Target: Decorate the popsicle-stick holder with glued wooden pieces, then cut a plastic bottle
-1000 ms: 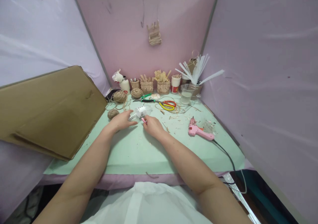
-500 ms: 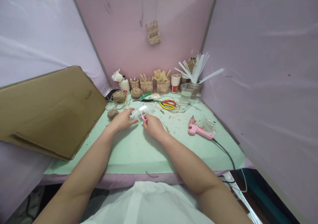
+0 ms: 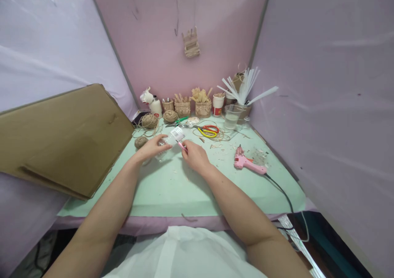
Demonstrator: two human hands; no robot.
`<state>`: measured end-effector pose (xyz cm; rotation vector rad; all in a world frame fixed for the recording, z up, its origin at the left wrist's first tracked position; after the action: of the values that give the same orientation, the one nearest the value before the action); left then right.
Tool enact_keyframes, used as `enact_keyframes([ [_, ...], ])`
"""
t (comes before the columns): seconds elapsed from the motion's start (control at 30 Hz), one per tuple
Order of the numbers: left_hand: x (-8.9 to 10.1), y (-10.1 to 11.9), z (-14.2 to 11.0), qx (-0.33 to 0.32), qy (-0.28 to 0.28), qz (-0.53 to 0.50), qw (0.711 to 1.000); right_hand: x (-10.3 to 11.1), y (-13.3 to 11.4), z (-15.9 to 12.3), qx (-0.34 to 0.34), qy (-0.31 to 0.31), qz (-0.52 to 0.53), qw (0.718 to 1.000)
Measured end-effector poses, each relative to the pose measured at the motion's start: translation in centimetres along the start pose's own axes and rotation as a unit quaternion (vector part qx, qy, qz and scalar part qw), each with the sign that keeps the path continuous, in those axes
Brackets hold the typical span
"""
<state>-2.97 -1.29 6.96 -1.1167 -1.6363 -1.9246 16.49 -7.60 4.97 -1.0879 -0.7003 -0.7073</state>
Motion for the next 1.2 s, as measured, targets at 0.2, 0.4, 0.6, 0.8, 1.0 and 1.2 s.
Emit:
enact_keyframes([
  [0.2, -0.10, 0.34, -0.07, 0.000, -0.021, -0.061, 0.998, -0.08, 0.27, 0.07, 0.011, 0.000, -0.029, 1.000],
  [0.4, 0.01, 0.68, -0.35, -0.002, -0.039, -0.072, 0.997, 0.51, 0.47, 0.14, 0.000, 0.031, -0.029, 0.999],
  [0.6, 0.02, 0.69, -0.37, -0.011, -0.053, -0.070, 0.996, 0.45, 0.41, 0.05, 0.009, 0.015, -0.022, 1.000],
  [0.8, -0.03, 0.45, -0.17, -0.021, -0.035, -0.043, 0.998, 0.32, 0.46, 0.04, 0.021, 0.005, -0.037, 0.999],
  [1.0, -0.14, 0.02, -0.03, -0.037, 0.004, 0.045, 0.998, 0.17, 0.37, -0.04, 0.039, -0.035, -0.087, 0.995],
  [1.2, 0.28, 0.13, -0.09, -0.066, -0.008, 0.049, 0.997, 0.40, -0.24, -0.29, 0.047, -0.053, -0.110, 0.991],
])
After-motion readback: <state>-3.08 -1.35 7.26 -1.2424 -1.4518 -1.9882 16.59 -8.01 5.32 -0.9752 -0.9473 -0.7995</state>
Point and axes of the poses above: each hand's wrist, its own z-axis towards the middle knuckle, its own x-axis out of the back of the hand, y = z × x, the point moved 2 cm from there along z, towards the middle knuckle, and after that the axes turned 3 degrees about -y, right-handed, at the moved point
